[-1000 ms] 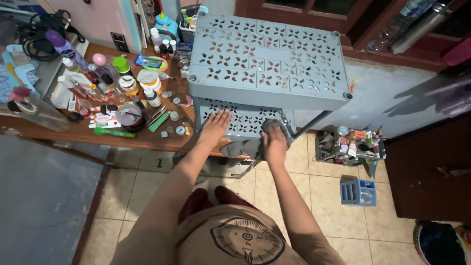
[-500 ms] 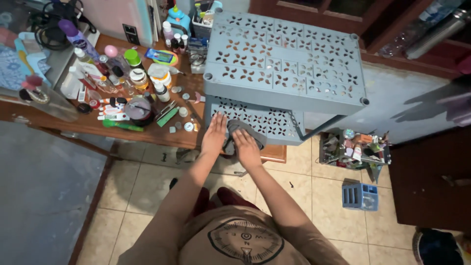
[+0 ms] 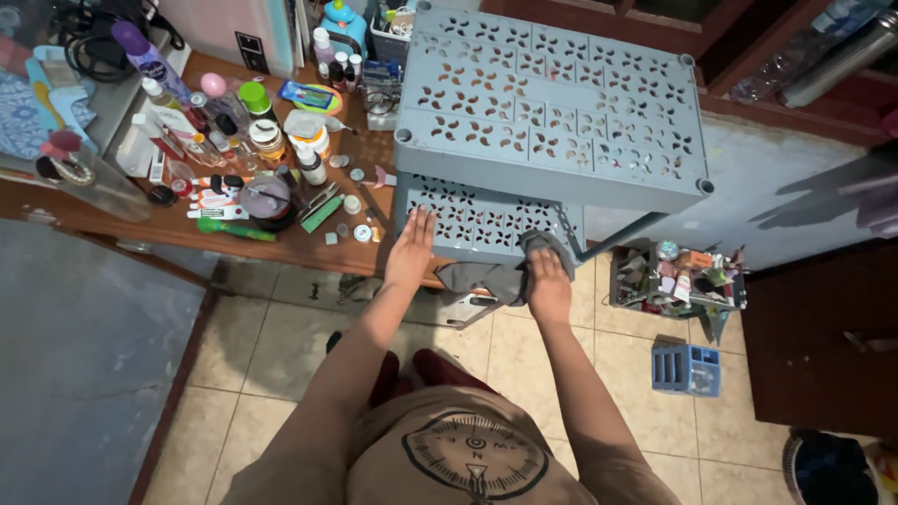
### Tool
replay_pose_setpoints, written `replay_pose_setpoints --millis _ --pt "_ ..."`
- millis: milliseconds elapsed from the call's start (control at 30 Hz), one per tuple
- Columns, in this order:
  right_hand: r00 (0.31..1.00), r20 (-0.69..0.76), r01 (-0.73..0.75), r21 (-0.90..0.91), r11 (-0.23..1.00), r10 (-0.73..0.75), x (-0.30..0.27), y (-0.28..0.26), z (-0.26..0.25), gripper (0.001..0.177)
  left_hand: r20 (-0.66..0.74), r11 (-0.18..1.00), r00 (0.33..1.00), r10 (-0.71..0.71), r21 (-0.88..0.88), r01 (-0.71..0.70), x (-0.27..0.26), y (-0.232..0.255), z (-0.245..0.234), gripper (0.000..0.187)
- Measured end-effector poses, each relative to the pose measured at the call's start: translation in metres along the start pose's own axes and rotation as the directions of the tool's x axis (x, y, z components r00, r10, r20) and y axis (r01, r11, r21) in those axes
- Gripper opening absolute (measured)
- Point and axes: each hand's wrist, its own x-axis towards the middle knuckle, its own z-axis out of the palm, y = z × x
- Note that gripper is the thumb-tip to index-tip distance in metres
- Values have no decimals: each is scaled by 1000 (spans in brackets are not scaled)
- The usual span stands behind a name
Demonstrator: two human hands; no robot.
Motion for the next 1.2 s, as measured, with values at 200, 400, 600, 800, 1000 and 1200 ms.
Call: replay_pose_setpoints --millis 200,400,600,800,1000,1200 --pt "994 -58 -94 -3 996 93 -5 -7 22 38 36 1000 999 -17 1 17 1 2 -4 78" --pt "988 142 32 144 989 -52 15 -52 30 35 6 999 999 -40 3 40 4 6 0 68" --pt "984 146 64 251 966 -104 55 -97 49 36 -32 999 999 4 -47 -6 3 4 10 67" --pt "977 180 55 288 956 -111 104 -96 97 41 28 980 994 108 -173 -102 1 -19 -18 75" --pt "864 462 -246 44 968 198 157 -87 111 44 -131 999 991 23 -34 -28 3 0 21 68" --pt "926 304 -253 55 966 225 171 -55 136 45 -73 982 982 174 -66 -179 -2 -21 -10 63"
